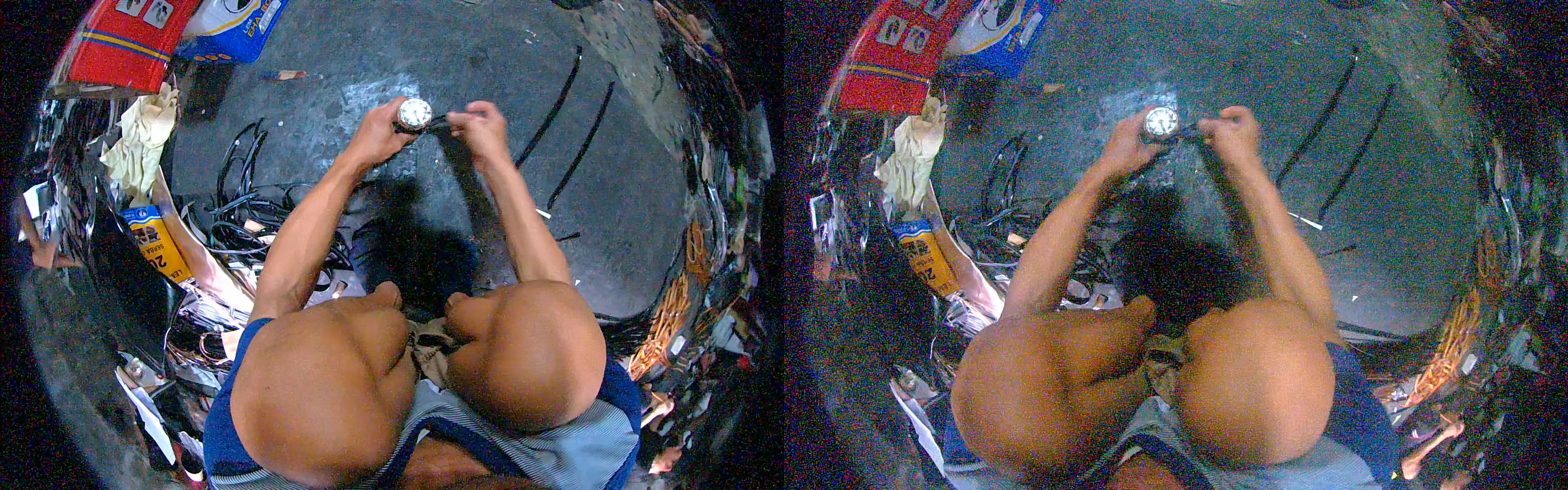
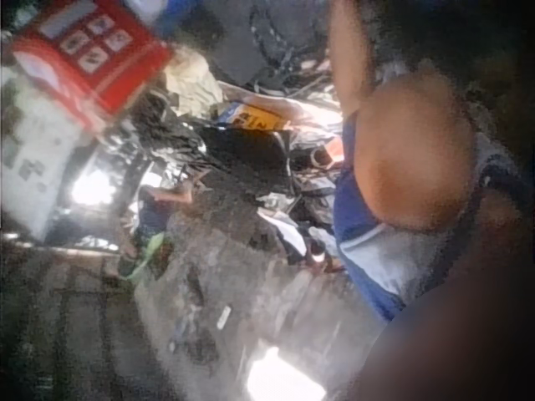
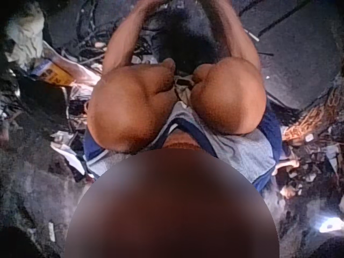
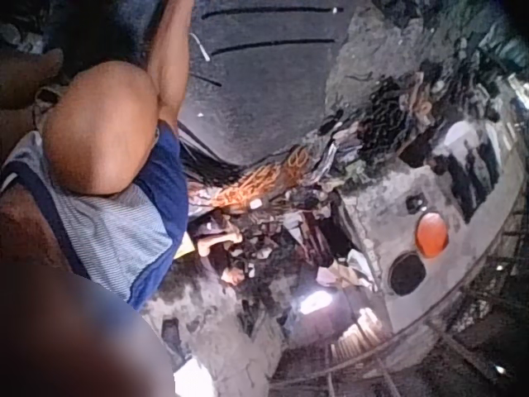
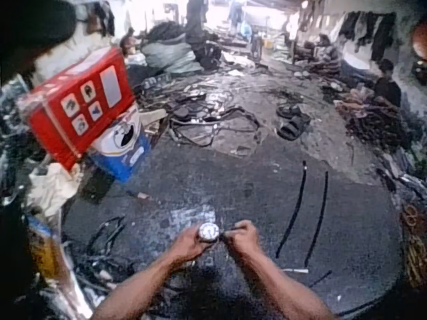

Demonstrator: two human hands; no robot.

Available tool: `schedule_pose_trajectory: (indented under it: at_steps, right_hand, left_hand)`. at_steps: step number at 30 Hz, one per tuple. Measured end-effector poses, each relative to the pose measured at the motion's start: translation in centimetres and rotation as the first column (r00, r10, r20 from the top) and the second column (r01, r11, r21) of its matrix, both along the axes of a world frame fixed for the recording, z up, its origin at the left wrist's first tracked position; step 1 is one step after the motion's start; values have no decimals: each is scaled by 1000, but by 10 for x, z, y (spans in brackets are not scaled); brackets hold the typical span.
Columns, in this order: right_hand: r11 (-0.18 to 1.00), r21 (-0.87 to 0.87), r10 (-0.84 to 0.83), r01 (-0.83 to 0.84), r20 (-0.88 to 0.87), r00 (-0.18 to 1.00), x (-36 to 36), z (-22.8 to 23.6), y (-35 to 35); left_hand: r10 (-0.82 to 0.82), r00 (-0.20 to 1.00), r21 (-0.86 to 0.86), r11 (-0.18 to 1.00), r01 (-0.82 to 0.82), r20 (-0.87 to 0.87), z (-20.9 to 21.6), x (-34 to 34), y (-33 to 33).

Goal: The person sits on the floor and repeatedly strips the black outer insulation from thin cables using a small cylindrical tool. They pull the insulation off by hand and place the stripped cables into a pile on the floor.

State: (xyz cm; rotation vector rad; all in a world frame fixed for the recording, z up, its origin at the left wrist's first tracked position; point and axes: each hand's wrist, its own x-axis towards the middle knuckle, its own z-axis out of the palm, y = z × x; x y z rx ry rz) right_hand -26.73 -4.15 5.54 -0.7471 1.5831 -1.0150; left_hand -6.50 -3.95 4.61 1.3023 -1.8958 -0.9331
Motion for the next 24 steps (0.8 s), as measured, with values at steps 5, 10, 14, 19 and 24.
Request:
schedule_pose_trajectory:
  at_steps: [5,10,14,19,24]
  right_hand:
    - [974,-206,-44,98,250,967,-71,172,16]
    - [788,-615,297,10,396,869,-174,269,16]
    - [754,-654,98,-62,18,995,-186,299,-84]
    - [695,-655,259,-298,-160,953,-248,313,-181]
    - [618,-775,-226,-129,-333,915,-237,283,-106]
  left_hand:
    - [-2,1000,66,998,2,-3,13,1,-6]
    - [-54,997,-35,998,52,-59,-4,1,-14]
    - [-38,999,8,999,38,36,-6,7,-9]
    - [-2,1000,-82,997,1,-9,1,20,-5]
    - [636,705,-278,771,-573,312,-5,121,11]
